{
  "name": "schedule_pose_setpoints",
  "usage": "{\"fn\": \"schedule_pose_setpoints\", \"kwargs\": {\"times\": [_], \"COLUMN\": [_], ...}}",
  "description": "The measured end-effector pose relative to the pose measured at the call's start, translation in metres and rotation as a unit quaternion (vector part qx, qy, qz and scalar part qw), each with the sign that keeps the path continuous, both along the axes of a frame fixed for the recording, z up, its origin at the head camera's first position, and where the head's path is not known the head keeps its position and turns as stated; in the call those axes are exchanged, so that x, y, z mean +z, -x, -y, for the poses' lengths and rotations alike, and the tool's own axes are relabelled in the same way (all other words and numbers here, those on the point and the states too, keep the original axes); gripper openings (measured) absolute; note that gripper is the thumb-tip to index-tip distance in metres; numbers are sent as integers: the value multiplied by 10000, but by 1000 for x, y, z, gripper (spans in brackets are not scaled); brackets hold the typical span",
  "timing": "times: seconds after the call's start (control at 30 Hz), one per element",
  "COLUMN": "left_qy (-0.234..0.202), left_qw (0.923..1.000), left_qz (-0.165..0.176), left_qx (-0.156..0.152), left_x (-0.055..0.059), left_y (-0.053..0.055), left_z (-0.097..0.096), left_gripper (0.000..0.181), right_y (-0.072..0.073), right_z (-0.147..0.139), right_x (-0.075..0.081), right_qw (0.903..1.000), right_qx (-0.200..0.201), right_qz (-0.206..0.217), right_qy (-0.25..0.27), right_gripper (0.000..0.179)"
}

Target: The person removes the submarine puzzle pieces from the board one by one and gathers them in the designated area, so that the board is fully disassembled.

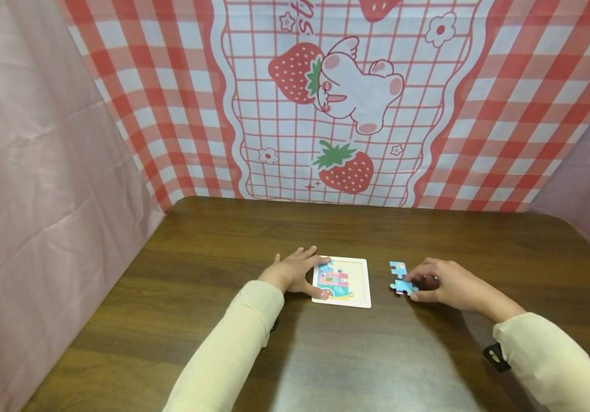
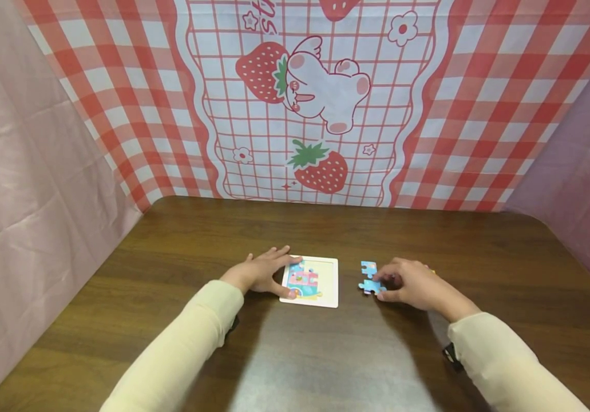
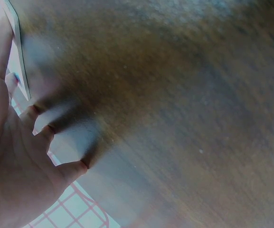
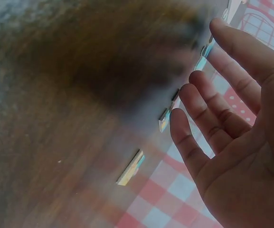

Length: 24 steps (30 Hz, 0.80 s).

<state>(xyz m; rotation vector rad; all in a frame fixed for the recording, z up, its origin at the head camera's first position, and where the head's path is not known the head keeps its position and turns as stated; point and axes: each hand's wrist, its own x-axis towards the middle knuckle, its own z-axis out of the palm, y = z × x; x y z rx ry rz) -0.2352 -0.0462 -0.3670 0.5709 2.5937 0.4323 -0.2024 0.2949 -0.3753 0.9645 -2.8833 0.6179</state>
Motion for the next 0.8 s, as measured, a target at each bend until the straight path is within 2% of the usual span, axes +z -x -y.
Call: {"fn": "schedule_pose_setpoints", "kwargs": {"times": [0.8], "left_qy": [23], "left_qw": [10000], "left_qz": [1], "left_qx": [46], "left_x": [-2], "left_y": [1], "left_z": [0], "left_gripper": [86], "right_y": [-3], "right_z": [-1], "right_x": [-4], "right_qw": [9996], "right_qx": [-101], "right_qz": [112], "right_qy": [-219], "right_gripper": [26]}}
